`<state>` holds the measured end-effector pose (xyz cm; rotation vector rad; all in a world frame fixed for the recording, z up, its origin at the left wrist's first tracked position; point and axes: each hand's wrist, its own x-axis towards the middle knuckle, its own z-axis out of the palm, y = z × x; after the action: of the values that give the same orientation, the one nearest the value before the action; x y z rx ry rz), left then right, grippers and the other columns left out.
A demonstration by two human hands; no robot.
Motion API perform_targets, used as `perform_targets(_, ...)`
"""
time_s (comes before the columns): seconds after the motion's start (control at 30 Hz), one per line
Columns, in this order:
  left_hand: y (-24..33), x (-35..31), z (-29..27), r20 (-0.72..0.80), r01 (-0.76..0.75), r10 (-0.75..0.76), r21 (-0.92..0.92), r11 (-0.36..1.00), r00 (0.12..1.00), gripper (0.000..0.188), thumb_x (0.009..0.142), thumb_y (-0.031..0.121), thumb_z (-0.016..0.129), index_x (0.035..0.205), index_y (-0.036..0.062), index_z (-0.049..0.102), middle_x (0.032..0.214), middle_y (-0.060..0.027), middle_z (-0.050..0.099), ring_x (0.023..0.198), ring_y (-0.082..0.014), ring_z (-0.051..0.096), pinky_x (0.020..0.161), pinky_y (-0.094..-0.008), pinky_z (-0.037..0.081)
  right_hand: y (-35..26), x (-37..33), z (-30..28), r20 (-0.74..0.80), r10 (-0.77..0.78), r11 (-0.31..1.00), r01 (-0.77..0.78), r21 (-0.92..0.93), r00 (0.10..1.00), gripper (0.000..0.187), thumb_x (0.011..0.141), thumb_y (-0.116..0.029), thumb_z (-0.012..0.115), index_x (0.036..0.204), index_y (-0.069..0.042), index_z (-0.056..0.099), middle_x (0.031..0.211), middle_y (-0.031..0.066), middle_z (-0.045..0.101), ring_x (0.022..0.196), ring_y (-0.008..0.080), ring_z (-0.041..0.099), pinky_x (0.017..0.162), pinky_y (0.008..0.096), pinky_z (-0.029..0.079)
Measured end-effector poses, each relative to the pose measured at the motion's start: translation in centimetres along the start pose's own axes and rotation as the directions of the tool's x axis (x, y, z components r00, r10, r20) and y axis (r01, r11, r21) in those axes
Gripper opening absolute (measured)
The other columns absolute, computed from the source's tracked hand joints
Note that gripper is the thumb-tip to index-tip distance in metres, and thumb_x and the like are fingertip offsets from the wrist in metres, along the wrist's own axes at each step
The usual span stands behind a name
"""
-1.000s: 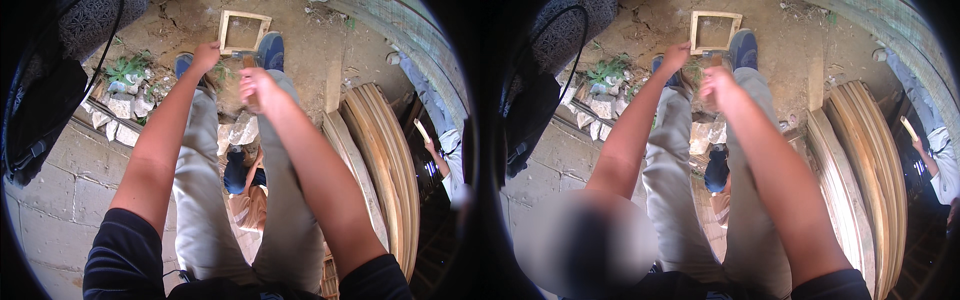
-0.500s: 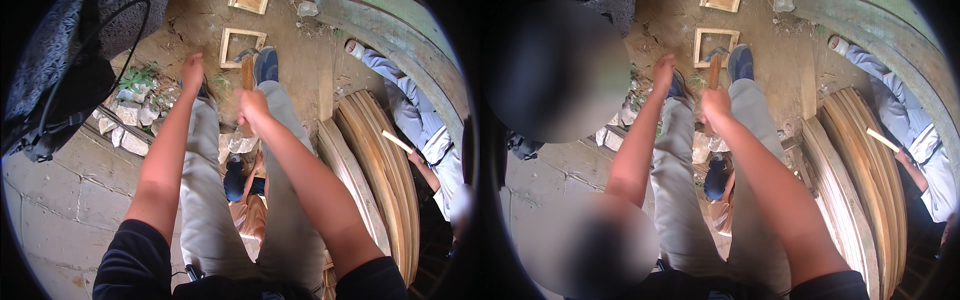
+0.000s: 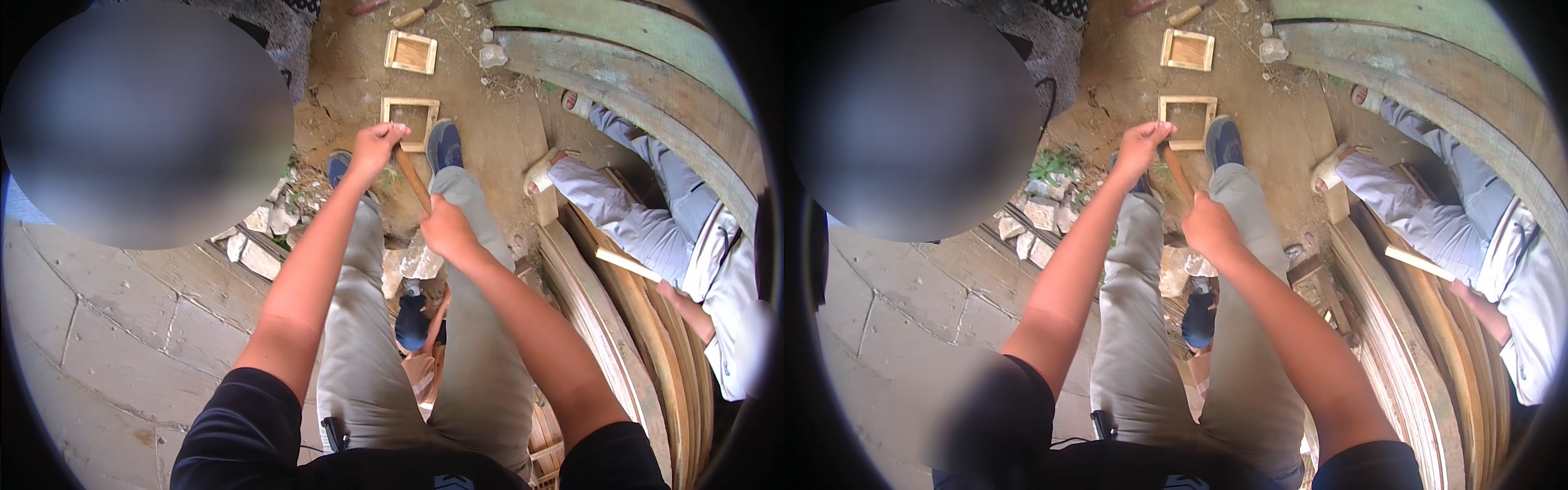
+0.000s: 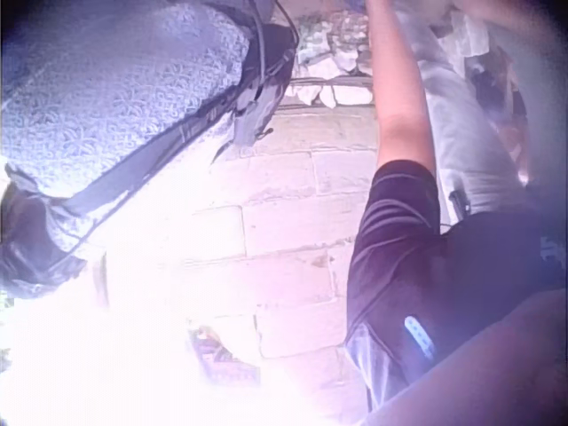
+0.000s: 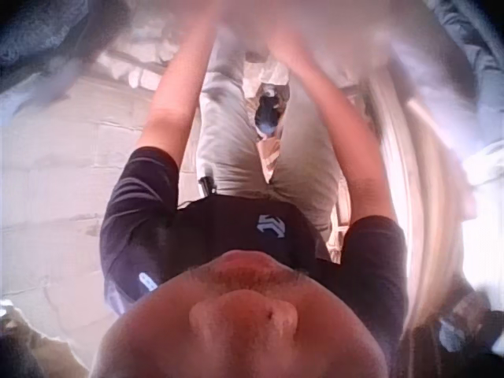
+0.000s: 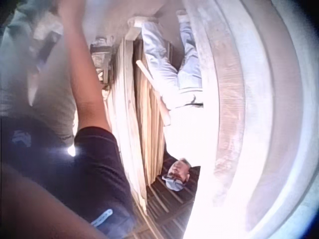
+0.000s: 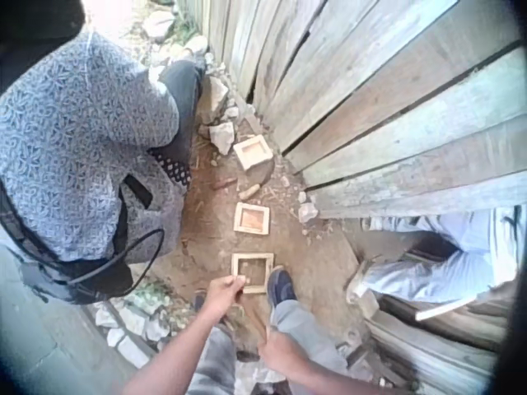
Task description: The person sits on the ground and assembles small wooden frames by hand, fitting pieces together and using a hammer to secure joints. They handle multiple frame pieces and occasionally interact with another person nearby.
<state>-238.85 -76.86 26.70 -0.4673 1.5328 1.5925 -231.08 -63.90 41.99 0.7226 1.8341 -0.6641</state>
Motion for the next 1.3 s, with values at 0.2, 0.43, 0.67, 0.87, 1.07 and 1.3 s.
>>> perform_targets(0.2,0.6,-0.2,0.6,-0.151,-0.342,0.384,0.245,0.907,0.911,0.03,0.098,0.026,0.064,0.107,-0.0005,0.075,0.109,-0.0107,0.074,0.103,-0.0141,0.065,0.095,-0.0285,0.048,-0.5,3.8,0.5,0.273,0.053,0.88,-0.174,0.442,0.961,0.023,0.087,-0.013,0.053,0.1,0.005,0.056,0.069,0.0209,0.062,0.056,0.0344,0.063,0.053,0.0466,0.052)
perform_targets(0.43,2.6,-2.4,-2.0,-0.298,-0.221,0.246,0.117,0.968,0.922,0.032,0.1,0.027,0.063,0.11,-0.0017,0.073,0.091,-0.0045,0.073,0.087,-0.0125,0.067,0.079,-0.0253,0.051,-1.1,10.2,-0.2,0.187,0.094,0.698,-0.198,0.688,0.978,0.022,0.089,-0.013,0.048,0.074,0.001,0.054,0.056,0.0122,0.052,0.039,0.0233,0.049,0.037,0.0404,0.039)
perform_targets(0.67,-4.4,-9.5,-6.9,-0.274,0.179,-0.213,-0.145,0.973,0.938,0.037,0.104,0.034,0.054,0.096,0.0009,0.069,0.07,-0.0019,0.06,0.056,-0.0101,0.057,0.051,-0.0265,0.049,-10.7,16.6,-16.3,-0.028,-0.087,0.984,0.09,0.153,0.996,0.029,0.093,-0.014,0.047,0.099,0.011,0.057,0.06,0.0155,0.06,0.041,0.0262,0.058,0.039,0.0438,0.043)
perform_targets(0.87,-12.1,-17.7,-10.4,-0.575,0.339,-0.291,-0.026,0.941,0.764,0.048,0.105,0.042,0.047,0.093,-0.0006,0.064,0.075,-0.007,0.06,0.065,-0.0177,0.057,0.062,-0.0332,0.049,-21.2,18.5,-24.7,-0.3,-0.218,0.962,0.256,0.094,0.929,0.034,0.09,-0.012,0.053,0.116,0.009,0.057,0.094,0.0276,0.068,0.078,0.0363,0.071,0.067,0.0443,0.056)
perform_targets(1.07,-10.8,-25.8,-9.4,-0.62,0.536,-0.433,-0.023,0.844,0.655,0.045,0.102,0.043,0.046,0.092,0.0013,0.061,0.078,-0.0109,0.061,0.069,-0.0234,0.059,0.063,-0.0375,0.049,-30.2,19.1,-28.8,-0.622,-0.575,0.727,0.681,-0.091,0.531,0.061,0.088,-0.016,0.055,0.144,0.003,0.041,0.12,0.0308,0.062,0.116,0.0443,0.06,0.102,0.0465,0.045)
perform_targets(1.3,-7.7,-30.1,-5.9,-0.563,0.34,-0.526,-0.407,0.848,0.637,0.026,0.095,0.026,0.035,0.081,0.0119,0.051,0.066,-0.0006,0.043,0.051,-0.0124,0.042,0.044,-0.0319,0.04,-45.5,18.9,-34.4,-0.444,-0.752,0.65,0.665,-0.369,0.488,0.056,0.086,-0.013,0.057,0.141,-0.012,0.053,0.13,0.021,0.063,0.121,0.0357,0.06,0.102,0.0439,0.047)
